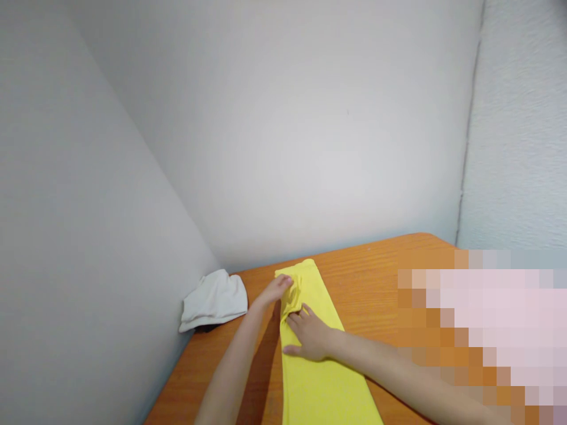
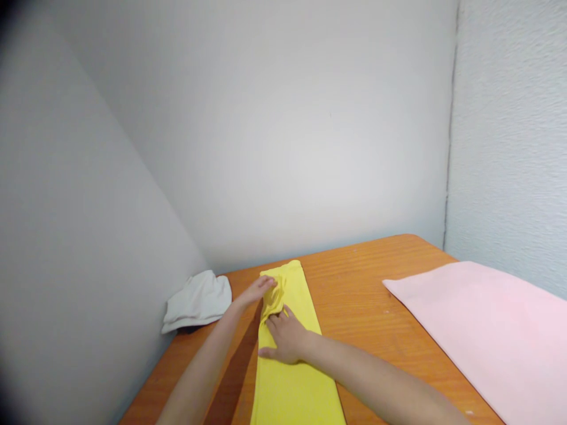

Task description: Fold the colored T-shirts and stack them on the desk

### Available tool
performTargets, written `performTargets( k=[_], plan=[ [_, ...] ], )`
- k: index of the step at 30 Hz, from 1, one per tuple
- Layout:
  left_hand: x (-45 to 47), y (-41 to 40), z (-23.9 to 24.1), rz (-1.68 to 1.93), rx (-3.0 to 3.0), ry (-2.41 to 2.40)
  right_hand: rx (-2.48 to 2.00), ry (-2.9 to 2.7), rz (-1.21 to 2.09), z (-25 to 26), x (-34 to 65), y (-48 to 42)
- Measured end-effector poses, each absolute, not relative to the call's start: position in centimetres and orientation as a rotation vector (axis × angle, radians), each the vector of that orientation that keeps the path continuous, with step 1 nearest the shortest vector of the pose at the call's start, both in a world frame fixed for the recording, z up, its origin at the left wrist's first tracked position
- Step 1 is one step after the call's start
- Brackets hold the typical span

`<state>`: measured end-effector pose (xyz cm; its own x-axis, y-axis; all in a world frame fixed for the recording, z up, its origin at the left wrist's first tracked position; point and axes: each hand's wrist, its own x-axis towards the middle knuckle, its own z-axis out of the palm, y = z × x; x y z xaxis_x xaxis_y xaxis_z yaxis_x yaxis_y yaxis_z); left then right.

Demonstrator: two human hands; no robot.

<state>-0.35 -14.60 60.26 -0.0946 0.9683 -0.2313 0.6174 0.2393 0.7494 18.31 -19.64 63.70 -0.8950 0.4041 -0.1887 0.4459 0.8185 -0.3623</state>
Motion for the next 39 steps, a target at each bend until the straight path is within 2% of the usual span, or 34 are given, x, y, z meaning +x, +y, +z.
performTargets(
  k=[9,14,17,20,25,31,39],
  plan=[
    [5.6,-19.6,58.8,0.405,1.825,1.874,0.088,2.913,-0.9,68.2,23.3,-30.5],
    [5.7,-21.4,59.5,0.424,1.886,1.91,-0.23,2.755,-1.214,72.8,26.2,-34.6],
    [5.6,-24.4,59.6,0.44,1.88,1.956,-0.114,2.702,-1.322,75.8,29.0,-34.8],
    [5.9,-27.5,59.5,0.412,1.886,1.94,0.2,2.787,-1.149,76.6,29.6,-32.2],
    [7.1,-28.9,59.8,0.41,1.896,1.911,0.617,2.875,-0.57,72.3,21.9,-22.5],
    [8.1,-29.3,60.8,0.435,1.825,1.995,0.783,2.789,-0.363,64.7,12.5,-14.8],
    [9.4,-29.8,60.0,0.371,1.697,2.102,0.893,2.746,-0.255,58.8,10.8,-11.8]
  ],
)
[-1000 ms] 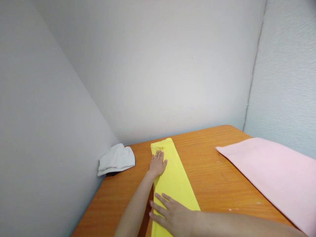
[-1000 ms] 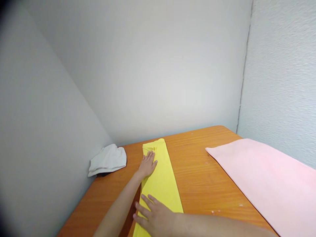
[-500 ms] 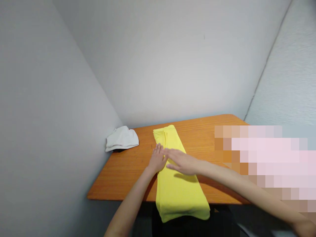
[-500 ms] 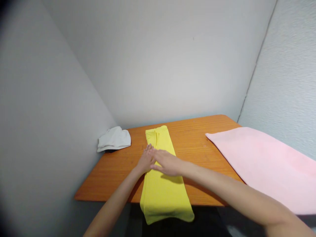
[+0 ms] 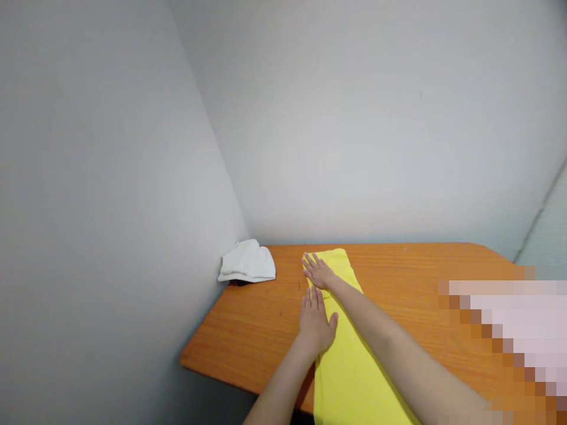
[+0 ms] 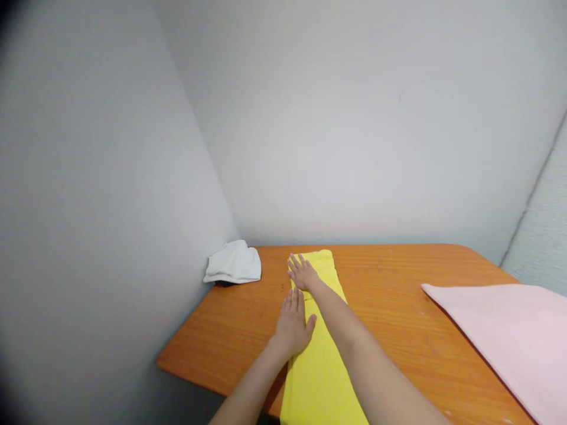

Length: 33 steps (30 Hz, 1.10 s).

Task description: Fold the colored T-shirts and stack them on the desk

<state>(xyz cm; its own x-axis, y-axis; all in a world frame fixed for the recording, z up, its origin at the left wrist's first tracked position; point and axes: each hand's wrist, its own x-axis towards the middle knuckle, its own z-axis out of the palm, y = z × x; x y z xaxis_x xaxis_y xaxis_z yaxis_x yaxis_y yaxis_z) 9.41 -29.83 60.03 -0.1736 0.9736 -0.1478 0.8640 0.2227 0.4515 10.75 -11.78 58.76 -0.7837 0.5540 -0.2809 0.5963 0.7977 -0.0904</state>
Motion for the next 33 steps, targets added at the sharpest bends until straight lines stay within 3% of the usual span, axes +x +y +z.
performTargets(
  k=[8,16,24,28,33],
  plan=[
    [8.2,-26.9,59.9,0.317,1.706,2.108,1.048,2.75,-0.234,59.5,14.0,-10.9],
    [7.2,-26.9,61.5,0.358,1.742,2.055,0.861,2.673,-0.332,64.3,27.1,-19.5],
    [4.0,-40.1,67.8,0.513,2.111,1.571,0.482,2.839,-0.39,73.9,40.3,-30.4],
    [3.4,-46.7,67.4,0.359,2.321,1.312,0.497,2.888,-0.206,73.3,41.4,-32.5],
    [5.1,-48.3,63.3,0.391,2.595,1.524,0.405,3.08,0.005,69.5,40.0,-33.0]
  ],
)
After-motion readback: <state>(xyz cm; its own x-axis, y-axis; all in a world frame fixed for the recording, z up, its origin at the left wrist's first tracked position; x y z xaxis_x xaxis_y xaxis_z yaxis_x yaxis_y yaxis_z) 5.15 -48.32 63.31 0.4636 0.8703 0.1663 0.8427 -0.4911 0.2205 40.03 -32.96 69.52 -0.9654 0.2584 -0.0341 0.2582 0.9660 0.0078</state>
